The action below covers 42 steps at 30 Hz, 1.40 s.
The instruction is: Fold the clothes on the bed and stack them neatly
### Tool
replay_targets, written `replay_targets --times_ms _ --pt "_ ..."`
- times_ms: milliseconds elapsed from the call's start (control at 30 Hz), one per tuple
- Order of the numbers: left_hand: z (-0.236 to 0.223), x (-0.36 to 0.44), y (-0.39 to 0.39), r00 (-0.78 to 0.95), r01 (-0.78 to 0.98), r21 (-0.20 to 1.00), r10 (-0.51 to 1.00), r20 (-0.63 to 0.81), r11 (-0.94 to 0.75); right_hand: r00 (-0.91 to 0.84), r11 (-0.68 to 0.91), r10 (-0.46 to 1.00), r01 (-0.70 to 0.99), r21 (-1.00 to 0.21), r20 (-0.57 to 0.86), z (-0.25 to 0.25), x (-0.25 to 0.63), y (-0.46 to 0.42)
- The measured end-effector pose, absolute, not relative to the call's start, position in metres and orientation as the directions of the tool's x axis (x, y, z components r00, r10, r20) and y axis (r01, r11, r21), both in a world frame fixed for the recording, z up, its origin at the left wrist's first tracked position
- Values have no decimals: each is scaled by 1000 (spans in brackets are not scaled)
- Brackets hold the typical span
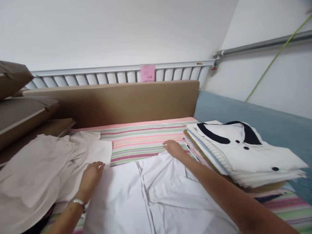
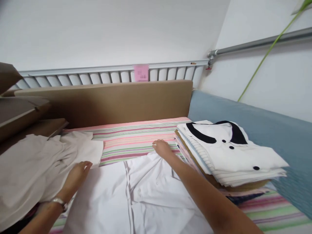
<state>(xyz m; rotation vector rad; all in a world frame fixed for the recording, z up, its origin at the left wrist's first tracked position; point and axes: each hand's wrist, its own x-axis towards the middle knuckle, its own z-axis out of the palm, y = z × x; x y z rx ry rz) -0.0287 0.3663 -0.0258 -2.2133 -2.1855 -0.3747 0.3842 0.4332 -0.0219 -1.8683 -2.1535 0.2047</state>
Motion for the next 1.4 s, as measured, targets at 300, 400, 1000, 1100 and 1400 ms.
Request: replay_targets --times_ms 300,400,1000,1100,1400 --pt "-38 -18 403 -1 995 101 979 -204 22 64 -78 996 970 -232 -67 -47 417 461" --pt "-33 -17 399 -31 990 133 983 -179 55 81 -87 996 976 -197 -42 -50 410 461" --pt "-41 -10 378 -41 994 -97 985 170 58 116 -113 993 972 -206 1 -46 403 462" --pt "-44 25 343 89 996 -57 918 386 -72 53 -13 989 962 -274 138 -28 399 430" --pt "-107 139 268 157 967 123 902 401 -223 336 -49 875 776 -629 347 -52 459 238"
